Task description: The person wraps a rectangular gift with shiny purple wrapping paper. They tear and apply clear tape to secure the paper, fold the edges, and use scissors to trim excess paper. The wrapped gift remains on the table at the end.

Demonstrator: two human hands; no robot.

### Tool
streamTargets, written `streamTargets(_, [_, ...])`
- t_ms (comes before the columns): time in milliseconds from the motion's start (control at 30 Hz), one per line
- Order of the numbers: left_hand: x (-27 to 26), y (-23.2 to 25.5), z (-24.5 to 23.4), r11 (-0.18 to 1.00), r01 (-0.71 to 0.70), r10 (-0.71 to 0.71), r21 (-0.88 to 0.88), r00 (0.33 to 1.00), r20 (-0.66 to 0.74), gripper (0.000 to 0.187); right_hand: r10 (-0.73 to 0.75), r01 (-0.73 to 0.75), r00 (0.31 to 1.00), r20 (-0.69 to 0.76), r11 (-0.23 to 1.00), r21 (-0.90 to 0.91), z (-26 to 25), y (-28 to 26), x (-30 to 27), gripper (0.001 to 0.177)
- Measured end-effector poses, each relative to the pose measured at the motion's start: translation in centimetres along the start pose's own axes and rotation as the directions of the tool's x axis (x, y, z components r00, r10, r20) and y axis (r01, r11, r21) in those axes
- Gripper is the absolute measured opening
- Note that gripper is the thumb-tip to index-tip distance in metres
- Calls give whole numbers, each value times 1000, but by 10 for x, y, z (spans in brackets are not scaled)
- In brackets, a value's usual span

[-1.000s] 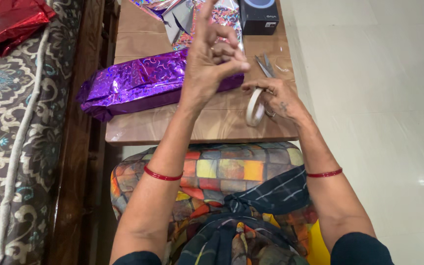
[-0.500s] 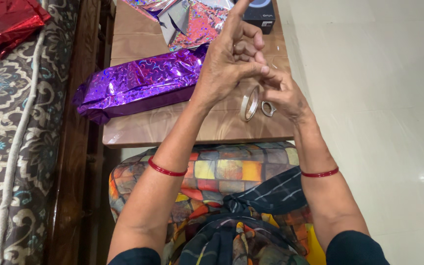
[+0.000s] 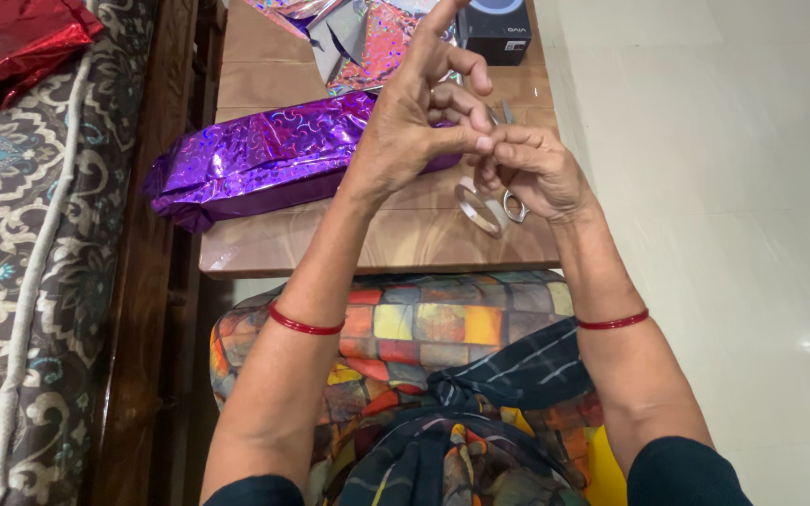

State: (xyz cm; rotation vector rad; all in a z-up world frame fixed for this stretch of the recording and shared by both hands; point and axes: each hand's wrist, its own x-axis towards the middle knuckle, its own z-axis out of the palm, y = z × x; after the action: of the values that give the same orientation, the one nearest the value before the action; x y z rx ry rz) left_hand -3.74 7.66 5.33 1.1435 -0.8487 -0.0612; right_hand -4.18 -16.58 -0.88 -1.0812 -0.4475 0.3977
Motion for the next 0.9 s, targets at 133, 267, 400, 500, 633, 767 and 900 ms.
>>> streamTargets(133, [-7,5,-10,1000,7,-6,-11,998,64,114,31,-31,1000,4,999,-15,4,-5,2,16])
streamTargets(267, [-13,13,-23,998,68,-67,3,991,120,114,61,-68,996,-66,992,-108,18,-16,5,10])
streamTargets(400, [-26,20,-34,987,161,-163,31,979,121,117,141,-174,980,-143,952,-253,35,-28,5,8])
streamTargets(500, [-35,23,-40,974,208,-217,87,968,126,115,132,-174,983,-131,900,-399,47,-30,6,8])
streamTargets(633, [-52,25,-48,962,265,-269,62,959,92,106,103,-160,984,-147,869,-469,57,-30,6,7])
streamTargets(767, [-68,22,-59,970,238,-236,43,971,-49,88,74,-168,972,-223,881,-443,59,-39,2,7])
streamTargets(900, [-65,1,-50,938,236,-188,255,962,-199,53,62,-172,971,-229,848,-501,63,-41,0,9])
